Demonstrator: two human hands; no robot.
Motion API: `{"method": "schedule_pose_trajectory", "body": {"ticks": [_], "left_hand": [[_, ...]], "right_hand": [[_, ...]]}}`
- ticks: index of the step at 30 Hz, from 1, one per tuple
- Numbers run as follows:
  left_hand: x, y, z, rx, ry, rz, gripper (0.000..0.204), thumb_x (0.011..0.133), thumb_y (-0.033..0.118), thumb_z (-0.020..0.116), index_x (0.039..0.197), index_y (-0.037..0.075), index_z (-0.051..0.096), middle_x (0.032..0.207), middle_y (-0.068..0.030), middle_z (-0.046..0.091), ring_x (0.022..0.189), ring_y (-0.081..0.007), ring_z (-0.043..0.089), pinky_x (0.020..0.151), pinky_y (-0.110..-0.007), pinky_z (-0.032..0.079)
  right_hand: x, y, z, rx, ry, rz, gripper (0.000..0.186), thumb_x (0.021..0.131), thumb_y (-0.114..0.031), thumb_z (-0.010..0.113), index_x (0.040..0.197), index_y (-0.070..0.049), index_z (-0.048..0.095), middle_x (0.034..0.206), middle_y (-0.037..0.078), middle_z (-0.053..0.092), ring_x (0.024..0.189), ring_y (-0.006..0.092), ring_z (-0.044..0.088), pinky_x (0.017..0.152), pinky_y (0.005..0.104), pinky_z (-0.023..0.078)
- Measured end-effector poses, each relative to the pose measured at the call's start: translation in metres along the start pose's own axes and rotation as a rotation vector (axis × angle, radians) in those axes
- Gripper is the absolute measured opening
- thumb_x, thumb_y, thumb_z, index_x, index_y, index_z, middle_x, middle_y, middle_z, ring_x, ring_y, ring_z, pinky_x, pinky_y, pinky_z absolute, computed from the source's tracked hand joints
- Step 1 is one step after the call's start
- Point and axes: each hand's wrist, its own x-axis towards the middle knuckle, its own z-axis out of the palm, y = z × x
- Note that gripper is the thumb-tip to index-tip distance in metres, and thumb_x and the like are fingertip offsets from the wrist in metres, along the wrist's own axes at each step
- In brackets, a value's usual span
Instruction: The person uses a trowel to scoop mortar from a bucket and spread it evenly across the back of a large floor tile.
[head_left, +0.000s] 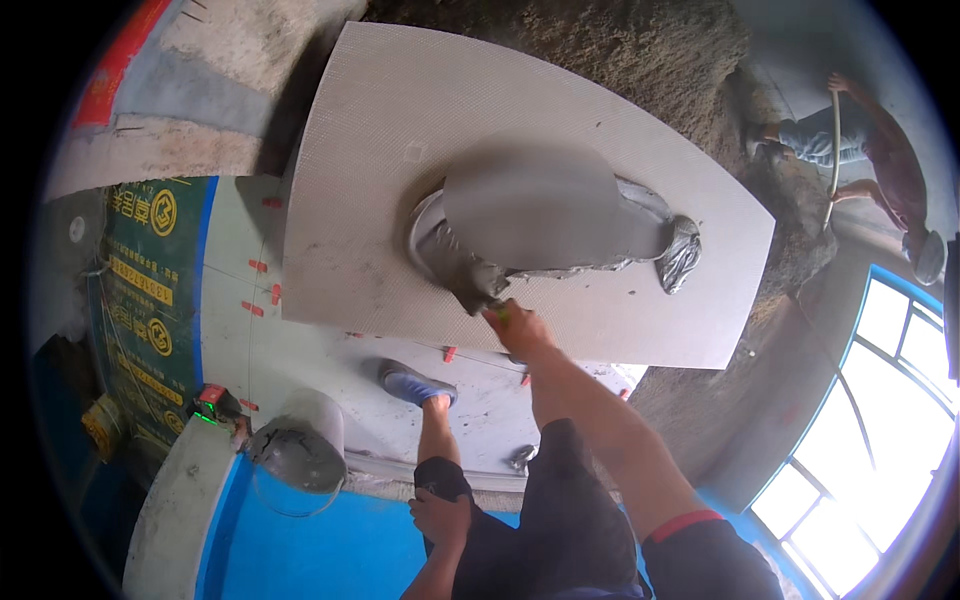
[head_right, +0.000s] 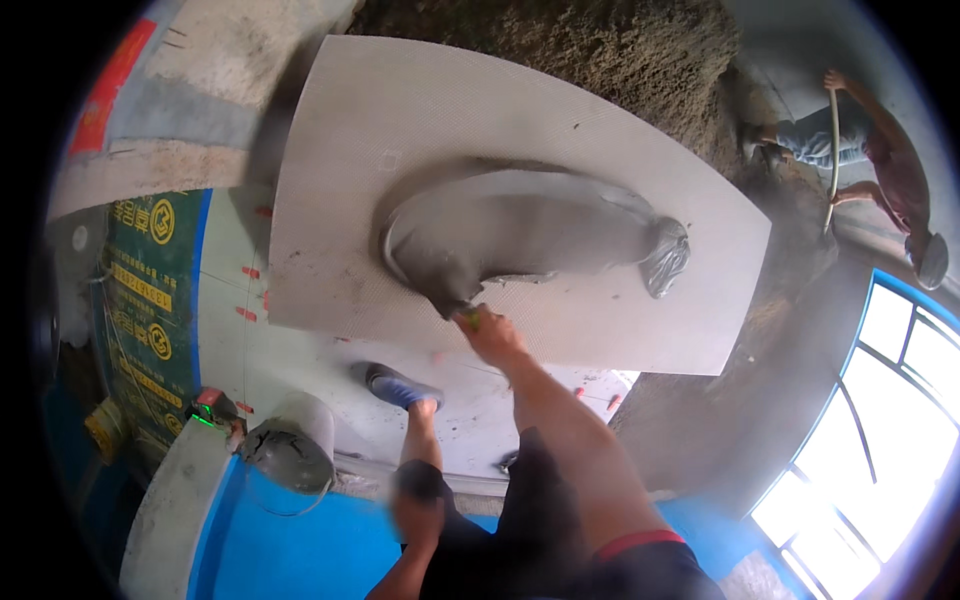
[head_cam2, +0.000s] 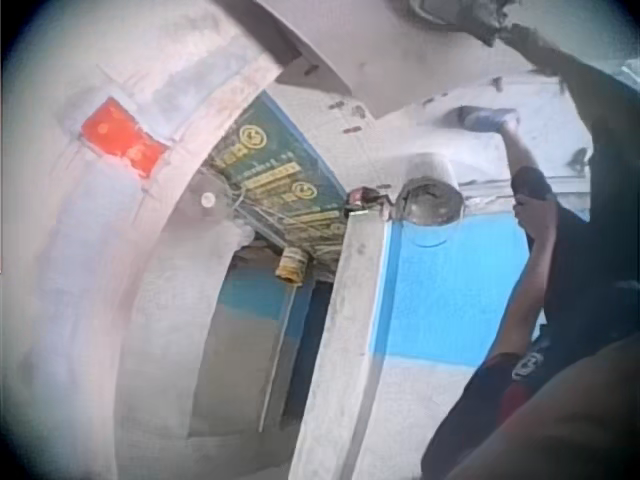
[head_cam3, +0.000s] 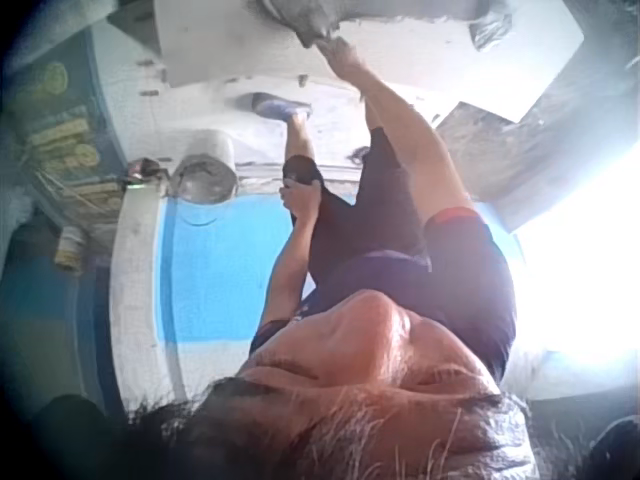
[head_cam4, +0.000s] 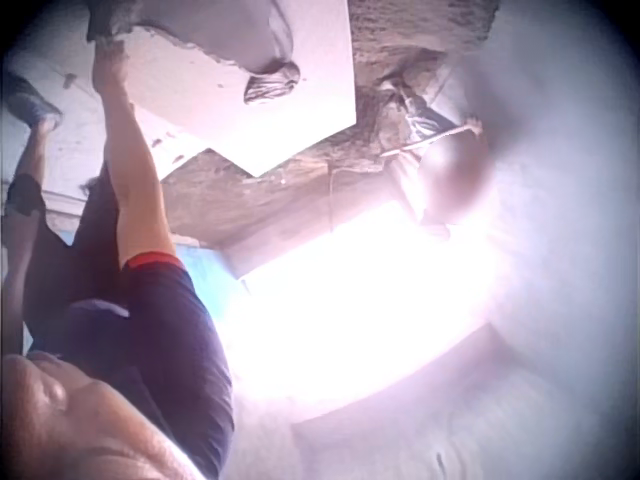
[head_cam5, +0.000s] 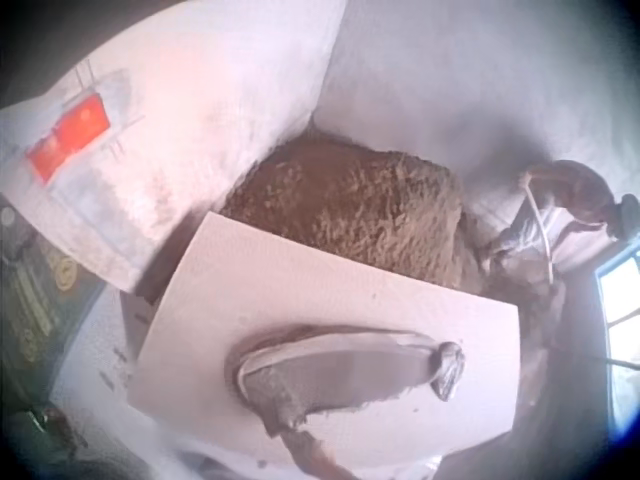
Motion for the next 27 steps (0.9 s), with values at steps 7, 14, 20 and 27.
{"method": "schedule_pose_trajectory", "body": {"ticks": [7, 14, 20, 27], "left_hand": [[-0.005, 0.015, -0.018, -0.102, 0.011, -0.048, 0.070, 0.074, 0.032, 0.065, 0.125, -0.011, 0.042, 0.113, -0.0257, 0.050, 0.099, -0.0400, 0.057, 0.084, -0.048, 0.050], [-0.014, 0.012, 0.015, -0.054, 0.080, -0.020, 0.071, 0.072, 0.031, 0.066, 0.123, -0.012, 0.042, 0.111, -0.0263, 0.050, 0.099, -0.0402, 0.056, 0.084, -0.048, 0.049], [-0.017, 0.016, 0.026, -0.077, 0.047, -0.052, 0.070, 0.072, 0.033, 0.068, 0.120, -0.011, 0.042, 0.110, -0.0256, 0.051, 0.101, -0.0393, 0.056, 0.084, -0.048, 0.049], [-0.022, 0.058, -0.035, 0.048, -0.022, -0.183, 0.069, 0.076, 0.036, 0.067, 0.121, -0.010, 0.043, 0.112, -0.0243, 0.051, 0.103, -0.0387, 0.056, 0.084, -0.047, 0.049]], "right_hand": [[-0.007, 0.198, -0.053, 0.006, 0.362, 0.291, 0.042, 0.097, -0.049, 0.048, 0.109, -0.010, 0.054, 0.088, 0.021, 0.068, 0.086, 0.0471, 0.064, 0.073, 0.0543, 0.051], [0.069, 0.107, -0.065, 1.735, 0.037, 0.538, 0.056, 0.087, -0.071, 0.052, 0.070, -0.018, 0.040, 0.058, -0.002, 0.038, 0.046, 0.0123, 0.041, 0.043, 0.0280, 0.034], [0.087, -0.068, -0.021, 1.155, -0.183, 0.203, 0.064, 0.086, -0.071, 0.053, 0.079, -0.008, 0.052, 0.061, 0.004, 0.050, 0.048, 0.0156, 0.052, 0.044, 0.0344, 0.044], [0.033, -0.041, -0.019, -0.204, -0.097, -0.248, 0.055, 0.094, -0.059, 0.048, 0.113, -0.008, 0.057, 0.092, 0.018, 0.068, 0.070, 0.0291, 0.066, 0.059, 0.0415, 0.051]]}}
